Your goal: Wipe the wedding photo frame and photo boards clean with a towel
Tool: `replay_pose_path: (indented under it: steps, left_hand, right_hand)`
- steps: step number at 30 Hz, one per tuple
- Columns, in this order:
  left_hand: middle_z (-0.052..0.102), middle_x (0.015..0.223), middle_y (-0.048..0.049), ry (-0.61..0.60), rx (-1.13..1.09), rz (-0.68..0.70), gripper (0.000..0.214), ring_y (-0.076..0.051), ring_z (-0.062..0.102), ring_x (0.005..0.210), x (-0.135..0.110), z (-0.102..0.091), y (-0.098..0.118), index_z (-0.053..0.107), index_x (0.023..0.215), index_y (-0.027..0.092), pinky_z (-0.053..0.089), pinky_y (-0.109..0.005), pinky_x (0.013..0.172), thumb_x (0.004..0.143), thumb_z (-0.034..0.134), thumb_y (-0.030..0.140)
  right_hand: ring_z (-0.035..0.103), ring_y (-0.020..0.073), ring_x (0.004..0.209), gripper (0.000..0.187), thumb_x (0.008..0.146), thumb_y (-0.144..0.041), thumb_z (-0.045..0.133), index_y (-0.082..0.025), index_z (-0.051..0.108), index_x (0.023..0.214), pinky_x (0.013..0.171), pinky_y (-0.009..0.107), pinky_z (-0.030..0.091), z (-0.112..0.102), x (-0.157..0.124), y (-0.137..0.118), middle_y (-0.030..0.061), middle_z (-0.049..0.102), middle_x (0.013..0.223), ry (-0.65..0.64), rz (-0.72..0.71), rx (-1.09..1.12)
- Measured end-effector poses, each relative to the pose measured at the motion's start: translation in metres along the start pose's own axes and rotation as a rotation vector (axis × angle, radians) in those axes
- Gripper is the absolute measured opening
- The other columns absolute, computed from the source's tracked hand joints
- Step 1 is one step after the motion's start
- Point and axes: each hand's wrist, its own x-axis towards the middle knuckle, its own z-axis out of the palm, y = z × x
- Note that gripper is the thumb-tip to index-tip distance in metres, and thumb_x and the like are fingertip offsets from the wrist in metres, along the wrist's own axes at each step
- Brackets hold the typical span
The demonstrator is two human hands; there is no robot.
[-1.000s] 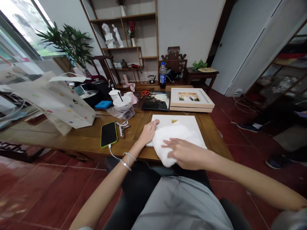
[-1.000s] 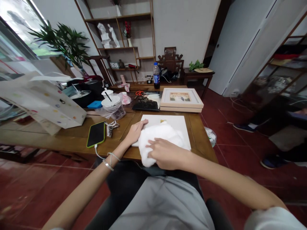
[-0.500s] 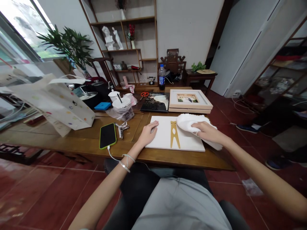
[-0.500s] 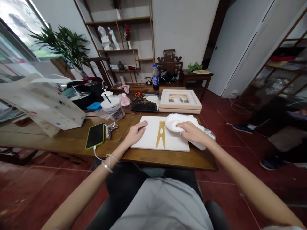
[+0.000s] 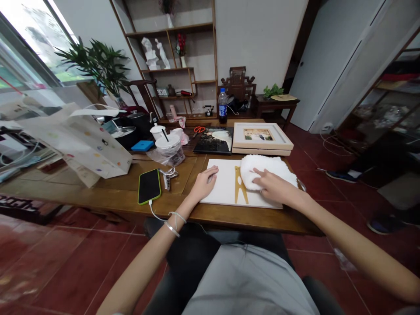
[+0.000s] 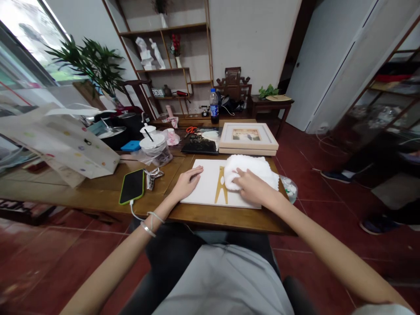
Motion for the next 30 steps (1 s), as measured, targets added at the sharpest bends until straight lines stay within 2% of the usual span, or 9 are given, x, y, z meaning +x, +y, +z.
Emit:
replay_pose_path:
  steps: [6,9,13,17,20,23,25,27,30]
  left_hand:
    - [0.059,0.122,-0.0129,-0.007,0.010,-0.012,0.032,-0.020,0.051,0.119,0.000,-0.001,0.002,0.064,0.108,0.009,0.036,-0.036,0.106,0.083,0.046,0.018]
    - [0.059,0.122,-0.0126,-0.007,0.012,-0.014,0.032,-0.020,0.051,0.119,0.000,-0.001,0.003,0.064,0.108,0.009,0.036,-0.036,0.106,0.083,0.045,0.018]
    - [0.059,0.122,-0.0121,-0.005,0.010,-0.009,0.032,-0.020,0.051,0.119,0.000,0.000,0.001,0.064,0.108,0.010,0.036,-0.036,0.106,0.083,0.046,0.017]
    - [0.060,0.122,-0.0098,0.000,0.001,-0.008,0.031,-0.020,0.051,0.119,-0.001,0.000,0.000,0.064,0.108,0.013,0.036,-0.037,0.105,0.083,0.045,0.018]
    - [0.059,0.122,-0.0113,-0.001,-0.002,-0.008,0.032,-0.020,0.051,0.119,-0.001,0.000,0.000,0.063,0.109,0.011,0.036,-0.036,0.106,0.083,0.045,0.018]
    - [0.059,0.122,-0.0130,-0.003,0.008,-0.004,0.033,-0.020,0.051,0.119,-0.001,0.000,0.001,0.063,0.109,0.009,0.037,-0.036,0.105,0.083,0.045,0.017]
    - [0.059,0.121,-0.0130,-0.005,0.015,-0.002,0.032,-0.020,0.051,0.119,0.000,0.000,0.001,0.063,0.109,0.009,0.037,-0.036,0.105,0.083,0.045,0.017]
    - [0.060,0.121,-0.0123,-0.005,0.015,0.001,0.032,-0.020,0.051,0.119,0.000,0.000,0.001,0.063,0.109,0.010,0.037,-0.036,0.104,0.083,0.045,0.018]
    - [0.060,0.121,-0.0115,-0.004,0.006,-0.001,0.032,-0.020,0.051,0.119,0.000,0.000,0.000,0.063,0.108,0.011,0.037,-0.037,0.105,0.083,0.045,0.018]
  right_hand:
    - [0.055,0.0247,0.104,0.038,0.061,0.001,0.040,-0.019,0.062,0.084,0.084,0.033,0.039,-0.029,-0.070,-0.046,0.0088,0.045,0.135,-0.183,-0.086,0.198]
    - [0.056,0.0217,0.099,0.036,0.060,0.000,0.040,-0.021,0.061,0.080,0.080,0.028,0.039,-0.035,-0.080,-0.048,0.0063,0.058,0.119,-0.213,-0.066,0.297]
    - [0.056,0.0214,0.086,0.030,0.066,-0.006,0.043,-0.020,0.061,0.086,0.075,0.028,0.038,-0.031,-0.060,-0.025,0.0054,0.064,0.086,-0.084,-0.019,0.330]
    - [0.056,0.0208,0.081,0.026,0.068,-0.008,0.043,-0.018,0.060,0.084,0.071,0.027,0.037,-0.019,-0.021,0.000,0.0061,0.064,0.087,0.093,0.020,0.297]
    - [0.057,0.0220,0.082,0.031,0.067,-0.007,0.041,-0.016,0.060,0.089,0.073,0.029,0.038,-0.006,0.011,0.010,0.0083,0.065,0.089,0.150,0.071,0.252]
    - [0.054,0.0279,0.102,0.037,0.066,-0.007,0.042,-0.015,0.061,0.097,0.086,0.038,0.037,0.008,0.038,0.015,0.0130,0.064,0.104,0.146,0.082,0.205]
    - [0.038,0.0332,0.123,0.041,0.065,-0.008,0.045,-0.015,0.061,0.102,0.097,0.051,0.027,0.015,0.050,0.018,0.0147,0.054,0.125,0.131,0.051,0.179]
    - [0.021,0.0342,0.133,0.043,0.065,-0.008,0.045,-0.017,0.061,0.103,0.100,0.060,0.016,0.018,0.055,0.020,0.0135,0.043,0.137,0.115,0.015,0.173]
    - [0.015,0.0301,0.136,0.047,0.066,-0.006,0.042,-0.017,0.060,0.108,0.103,0.060,0.013,0.018,0.046,0.018,0.0132,0.037,0.141,0.079,-0.029,0.200]
